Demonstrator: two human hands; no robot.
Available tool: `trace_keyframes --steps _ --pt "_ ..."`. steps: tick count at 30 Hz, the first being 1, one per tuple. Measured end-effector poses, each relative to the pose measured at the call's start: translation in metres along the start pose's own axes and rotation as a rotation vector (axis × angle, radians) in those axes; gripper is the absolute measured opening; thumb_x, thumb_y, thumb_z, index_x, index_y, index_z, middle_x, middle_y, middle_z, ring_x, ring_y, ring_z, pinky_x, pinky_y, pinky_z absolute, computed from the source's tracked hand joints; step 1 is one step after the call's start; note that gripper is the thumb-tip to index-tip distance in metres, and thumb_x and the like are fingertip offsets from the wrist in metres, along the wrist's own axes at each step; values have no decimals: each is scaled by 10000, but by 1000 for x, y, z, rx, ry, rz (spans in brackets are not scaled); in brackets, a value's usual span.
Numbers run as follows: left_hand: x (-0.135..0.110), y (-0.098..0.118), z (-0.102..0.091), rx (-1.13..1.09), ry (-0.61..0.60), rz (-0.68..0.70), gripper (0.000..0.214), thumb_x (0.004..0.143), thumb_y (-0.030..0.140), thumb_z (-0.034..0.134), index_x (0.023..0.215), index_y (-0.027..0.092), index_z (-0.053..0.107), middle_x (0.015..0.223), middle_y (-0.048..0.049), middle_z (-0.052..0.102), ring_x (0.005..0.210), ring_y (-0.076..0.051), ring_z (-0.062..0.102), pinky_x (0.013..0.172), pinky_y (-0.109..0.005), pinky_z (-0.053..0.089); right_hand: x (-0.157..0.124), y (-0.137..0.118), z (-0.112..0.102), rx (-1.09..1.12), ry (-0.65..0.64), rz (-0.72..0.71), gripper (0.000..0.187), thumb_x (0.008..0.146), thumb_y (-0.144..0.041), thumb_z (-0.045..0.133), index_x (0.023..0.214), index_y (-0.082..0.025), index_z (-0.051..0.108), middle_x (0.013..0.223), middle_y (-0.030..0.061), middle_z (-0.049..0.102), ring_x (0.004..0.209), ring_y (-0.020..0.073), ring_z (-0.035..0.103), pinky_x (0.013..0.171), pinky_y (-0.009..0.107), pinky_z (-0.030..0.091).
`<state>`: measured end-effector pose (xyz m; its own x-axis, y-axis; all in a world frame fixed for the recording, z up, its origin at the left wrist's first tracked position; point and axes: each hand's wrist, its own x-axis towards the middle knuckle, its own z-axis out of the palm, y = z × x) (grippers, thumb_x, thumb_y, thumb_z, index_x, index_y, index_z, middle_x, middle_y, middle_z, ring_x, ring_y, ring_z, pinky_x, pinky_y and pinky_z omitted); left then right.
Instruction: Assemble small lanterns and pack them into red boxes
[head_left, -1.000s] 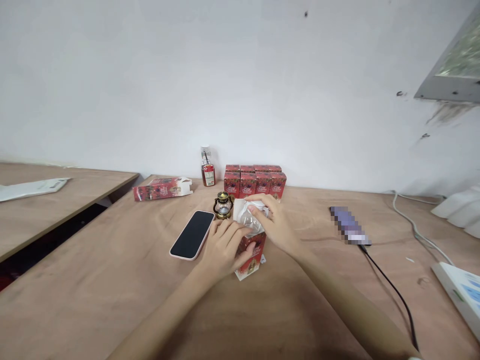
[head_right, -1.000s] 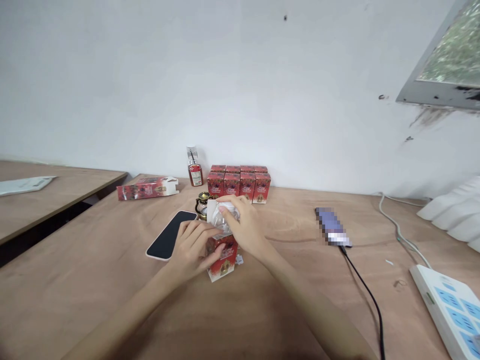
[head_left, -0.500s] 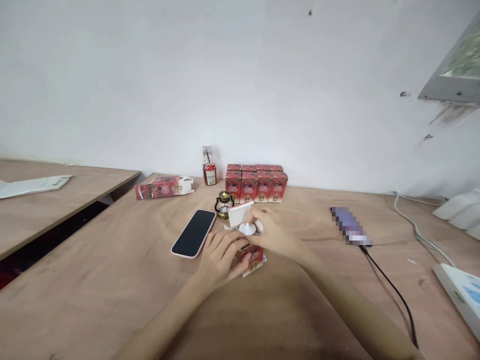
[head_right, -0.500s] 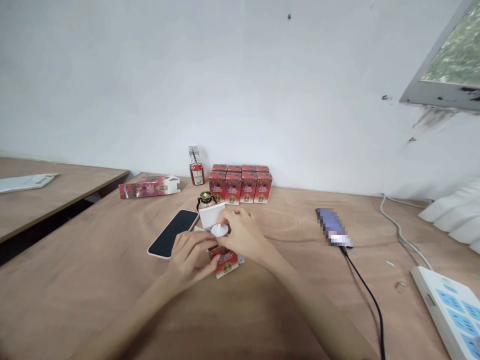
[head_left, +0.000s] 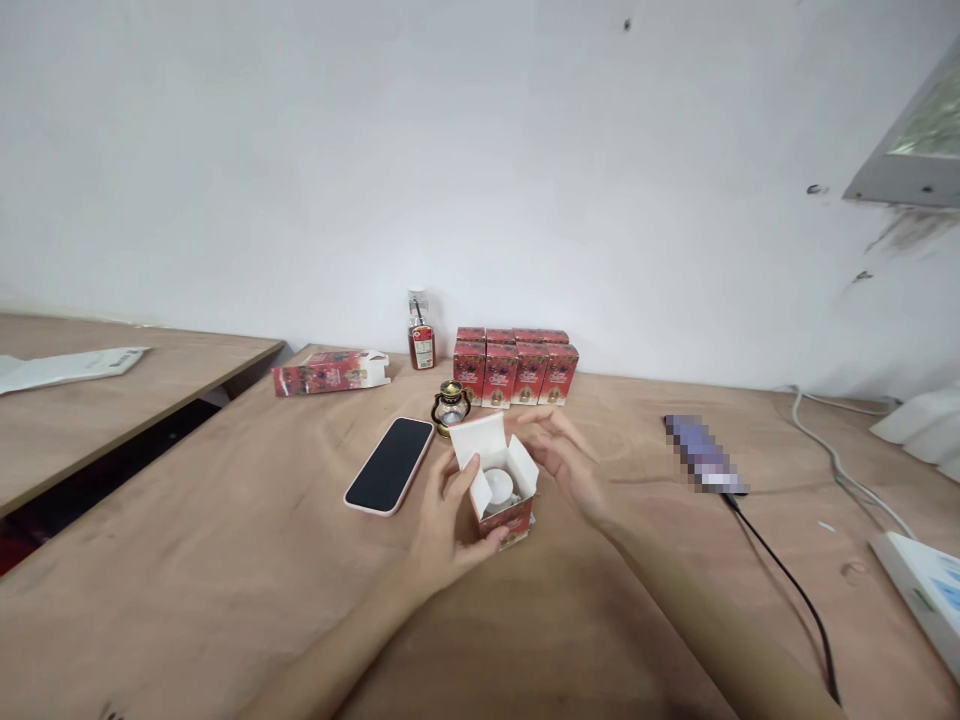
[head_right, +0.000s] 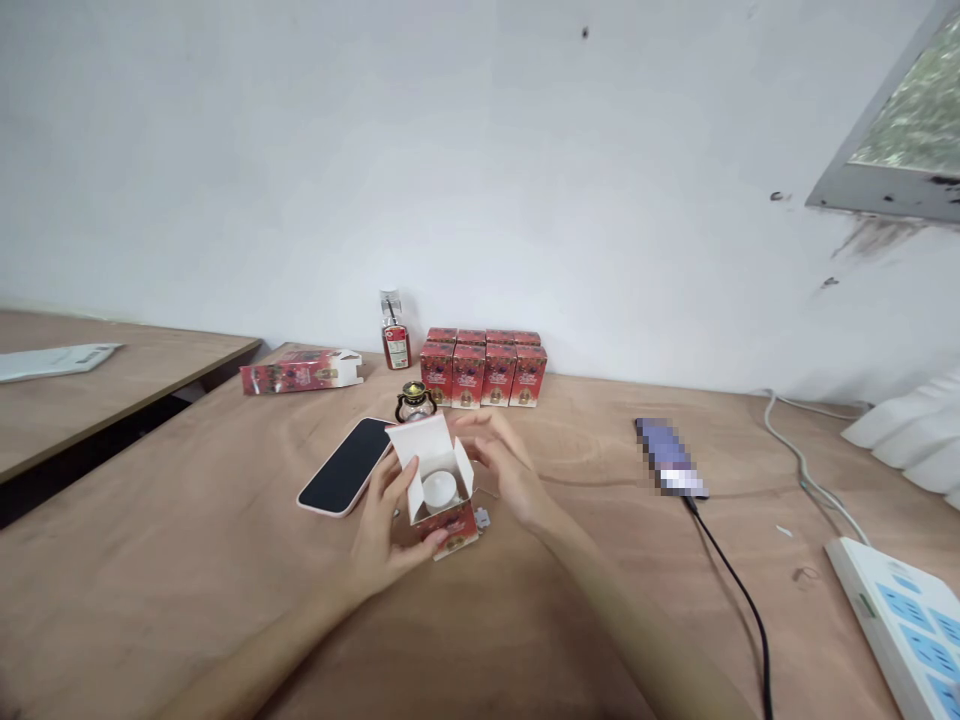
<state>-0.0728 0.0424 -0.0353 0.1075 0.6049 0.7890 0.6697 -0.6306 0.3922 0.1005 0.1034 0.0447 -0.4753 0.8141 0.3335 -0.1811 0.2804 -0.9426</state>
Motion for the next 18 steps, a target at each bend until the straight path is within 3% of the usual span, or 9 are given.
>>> trace_keyframes --steps 2,7,12,18 --pt "-3 -2 4 -85 -75 -34 652 766 263 646 1348 225 356 1343 -150 396 1257 -298 436 976 -464 443 0 8 -3 164 39 49 191 813 -279 526 1004 -263 530 1234 28 556 925 171 640 833 343 482" --pt "-6 -6 3 -260 -132 -111 622 784 251 627 1339 237 347 1245 -110 534 1115 -241 560 899 -387 496 -1 26 -9 159 -104 142 450 701 -324 704 1106 -261 519 1235 69 578 1088 207 583 877 345 462" --pt "6 1 -9 -293 -259 -198 489 750 247 657 1207 220 484 1123 -79 616 1005 -230 609 869 -365 505 -5 26 -3 239 -123 199 494 722 -383 680 1168 -246 518 1126 67 643 998 206 614 839 333 464" --pt "9 1 -12 -263 -319 -293 647 688 245 708 1284 224 458 1201 -90 609 1080 -258 592 894 -386 497 -9 16 4 345 -122 278 527 672 -368 712 1151 -243 531 1104 63 658 948 208 631 803 322 476"
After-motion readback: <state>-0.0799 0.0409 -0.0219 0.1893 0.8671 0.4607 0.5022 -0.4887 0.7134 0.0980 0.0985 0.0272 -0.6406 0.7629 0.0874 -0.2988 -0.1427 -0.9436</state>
